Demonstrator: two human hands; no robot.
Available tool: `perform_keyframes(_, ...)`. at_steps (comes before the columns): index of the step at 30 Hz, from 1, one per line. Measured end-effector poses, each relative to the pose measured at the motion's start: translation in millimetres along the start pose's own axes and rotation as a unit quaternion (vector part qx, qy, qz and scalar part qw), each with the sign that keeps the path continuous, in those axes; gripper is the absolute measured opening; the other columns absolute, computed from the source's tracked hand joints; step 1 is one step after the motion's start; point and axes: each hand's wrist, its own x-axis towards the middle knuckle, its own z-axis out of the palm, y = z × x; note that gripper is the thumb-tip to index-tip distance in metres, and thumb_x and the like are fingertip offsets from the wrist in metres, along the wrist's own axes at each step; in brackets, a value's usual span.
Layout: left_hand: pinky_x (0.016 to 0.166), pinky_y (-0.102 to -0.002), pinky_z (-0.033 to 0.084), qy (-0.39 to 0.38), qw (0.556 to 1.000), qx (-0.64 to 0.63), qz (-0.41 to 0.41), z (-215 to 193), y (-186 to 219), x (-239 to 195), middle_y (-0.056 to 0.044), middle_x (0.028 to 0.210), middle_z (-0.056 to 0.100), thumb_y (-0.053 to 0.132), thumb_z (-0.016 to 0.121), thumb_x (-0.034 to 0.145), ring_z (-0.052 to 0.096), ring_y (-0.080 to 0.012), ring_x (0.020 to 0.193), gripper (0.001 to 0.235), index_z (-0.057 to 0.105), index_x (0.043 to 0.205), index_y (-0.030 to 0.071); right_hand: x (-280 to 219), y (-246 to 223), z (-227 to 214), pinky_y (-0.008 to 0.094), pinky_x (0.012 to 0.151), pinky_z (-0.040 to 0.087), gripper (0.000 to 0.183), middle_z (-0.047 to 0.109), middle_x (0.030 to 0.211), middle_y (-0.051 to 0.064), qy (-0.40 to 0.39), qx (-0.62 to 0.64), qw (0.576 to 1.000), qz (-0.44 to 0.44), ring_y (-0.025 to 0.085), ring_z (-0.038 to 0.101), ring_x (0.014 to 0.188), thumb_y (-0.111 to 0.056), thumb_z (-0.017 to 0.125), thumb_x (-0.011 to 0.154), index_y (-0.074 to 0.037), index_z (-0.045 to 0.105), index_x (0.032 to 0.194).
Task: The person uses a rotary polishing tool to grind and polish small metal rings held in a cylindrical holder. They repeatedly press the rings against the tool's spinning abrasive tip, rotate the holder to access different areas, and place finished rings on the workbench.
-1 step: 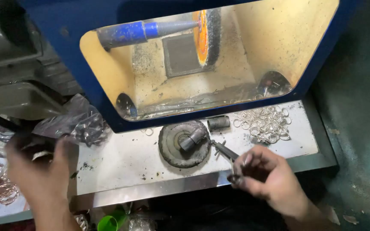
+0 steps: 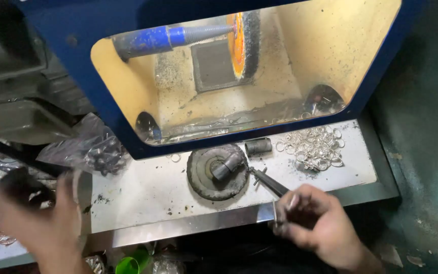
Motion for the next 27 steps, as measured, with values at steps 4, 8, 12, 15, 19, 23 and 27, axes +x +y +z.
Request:
perform_keyframes(4, 0.079, -0.033, 0.05, -0.122, 0.991, -0.029, 0.036, 20.5, 17.5, -105.9, -0.008, 0.093, 0.064, 0.01, 0.085, 0.088, 0.062, -0.0211, 0.082, 0.033, 0.062, 0.11, 0.008, -16.1, 27.8, 25.6, 0.034, 0.07, 0.061, 0.03, 0.074, 0.082, 0.015, -0.109, 0.105, 0.977, -0.149, 0.024, 0.073, 0.074, -0.015, 0.089, 0.08, -0.003, 0.063, 0.089)
perform_keyframes(8, 0.06, -0.022, 0.059, -0.278, 0.921, -0.222, 0.161, 43.8, 129.6, -127.8, 0.005, 0.071, 0.075, 0.025, 0.081, 0.079, 0.074, -0.0092, 0.062, 0.012, 0.081, 0.088, 0.017, -12.3, 13.5, 50.3, 0.033, 0.07, 0.052, 0.04, 0.07, 0.081, 0.012, -0.143, 0.109, 0.977, -0.113, 0.019, 0.066, 0.07, -0.028, 0.089, 0.085, -0.006, 0.055, 0.086)
perform_keyframes(12, 0.062, -0.019, 0.06, -0.284, 0.91, -0.23, 0.194, 38.3, 112.0, -122.5, 0.005, 0.074, 0.074, 0.02, 0.078, 0.083, 0.072, -0.0074, 0.066, 0.01, 0.077, 0.078, 0.011, -11.0, 28.1, 53.6, 0.036, 0.071, 0.046, 0.039, 0.063, 0.08, 0.016, -0.152, 0.17, 0.974, -0.006, 0.023, 0.055, 0.072, -0.003, 0.085, 0.087, -0.007, 0.046, 0.084)
perform_keyframes(15, 0.084, -0.017, 0.061, -0.397, 0.85, -0.263, 0.224, 35.1, 98.8, -111.4, 0.001, 0.097, 0.076, 0.016, 0.06, 0.097, 0.075, -0.0102, 0.093, 0.024, 0.082, 0.089, 0.011, -7.9, 43.8, 55.0, 0.031, 0.079, 0.049, 0.041, 0.069, 0.086, 0.013, -0.181, 0.154, 0.971, -0.001, 0.02, 0.065, 0.079, -0.019, 0.088, 0.085, -0.007, 0.049, 0.086)
perform_keyframes(19, 0.082, -0.026, 0.061, -0.5, 0.743, -0.412, 0.168, 53.5, 18.5, -100.5, -0.012, 0.097, 0.075, 0.029, 0.052, 0.106, 0.075, -0.0202, 0.089, 0.037, 0.077, 0.099, 0.001, 0.6, 122.0, 58.3, 0.039, 0.087, 0.054, 0.04, 0.066, 0.102, 0.019, -0.31, 0.079, 0.93, -0.182, 0.03, 0.067, 0.092, -0.04, 0.059, 0.103, 0.0, 0.058, 0.107)
perform_keyframes(23, 0.092, -0.027, 0.06, -0.487, 0.745, -0.383, 0.25, 69.6, -13.4, -112.9, -0.008, 0.104, 0.075, 0.029, 0.05, 0.105, 0.074, -0.0212, 0.099, 0.036, 0.075, 0.11, 0.003, 18.8, 142.3, 89.5, 0.029, 0.127, 0.018, 0.059, 0.041, 0.164, -0.007, -0.419, -0.076, 0.864, 0.267, 0.01, 0.036, 0.152, -0.055, 0.043, 0.097, -0.027, 0.046, 0.149)
perform_keyframes(27, 0.092, -0.026, 0.059, -0.448, 0.822, -0.263, 0.233, 55.6, -3.5, -117.1, 0.0, 0.099, 0.078, 0.031, 0.056, 0.098, 0.074, -0.0178, 0.098, 0.031, 0.078, 0.103, 0.01, -6.5, 365.6, 154.9, 0.051, 0.11, 0.033, 0.041, 0.048, 0.155, 0.004, -0.362, -0.355, 0.86, 0.055, 0.034, 0.045, 0.139, -0.046, 0.039, 0.106, -0.025, 0.054, 0.137)
